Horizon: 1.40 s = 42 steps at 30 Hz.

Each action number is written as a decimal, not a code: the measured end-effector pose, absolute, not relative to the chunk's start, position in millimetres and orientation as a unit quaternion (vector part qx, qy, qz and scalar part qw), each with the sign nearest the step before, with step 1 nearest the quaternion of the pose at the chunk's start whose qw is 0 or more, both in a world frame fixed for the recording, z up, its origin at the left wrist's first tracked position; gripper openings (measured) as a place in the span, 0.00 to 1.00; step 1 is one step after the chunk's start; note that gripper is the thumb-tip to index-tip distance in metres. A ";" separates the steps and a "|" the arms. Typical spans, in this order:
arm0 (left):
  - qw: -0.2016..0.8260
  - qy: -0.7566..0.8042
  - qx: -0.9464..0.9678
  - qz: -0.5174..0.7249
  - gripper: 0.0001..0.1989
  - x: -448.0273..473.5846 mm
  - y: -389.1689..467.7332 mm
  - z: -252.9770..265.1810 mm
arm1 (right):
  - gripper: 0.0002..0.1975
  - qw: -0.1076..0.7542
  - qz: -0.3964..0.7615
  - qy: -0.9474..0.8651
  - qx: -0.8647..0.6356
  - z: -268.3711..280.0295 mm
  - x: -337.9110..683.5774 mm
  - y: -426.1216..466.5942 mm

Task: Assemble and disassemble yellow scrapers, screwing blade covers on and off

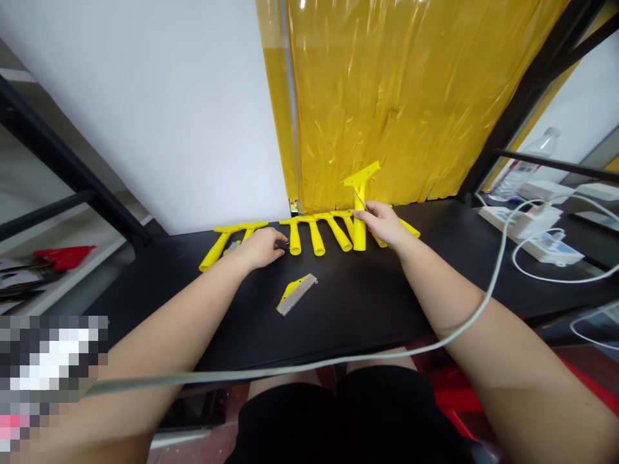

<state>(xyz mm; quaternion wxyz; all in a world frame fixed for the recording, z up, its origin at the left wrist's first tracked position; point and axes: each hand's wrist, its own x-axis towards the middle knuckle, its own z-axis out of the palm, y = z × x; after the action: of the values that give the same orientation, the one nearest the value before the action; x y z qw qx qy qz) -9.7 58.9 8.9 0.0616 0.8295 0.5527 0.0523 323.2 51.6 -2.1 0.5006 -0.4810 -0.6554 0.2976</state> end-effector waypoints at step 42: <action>0.164 0.438 0.881 0.067 0.09 2.2 14.6 22.2 | 0.14 0.507 0.272 -0.670 -0.469 -4.6 333.8 58.2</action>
<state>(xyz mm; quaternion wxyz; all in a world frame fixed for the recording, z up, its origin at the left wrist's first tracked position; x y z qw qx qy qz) 2.2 14.6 22.2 0.1641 0.8813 0.4381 0.0670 333.8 58.2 -4.6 0.5066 -0.4694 -0.6703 0.2717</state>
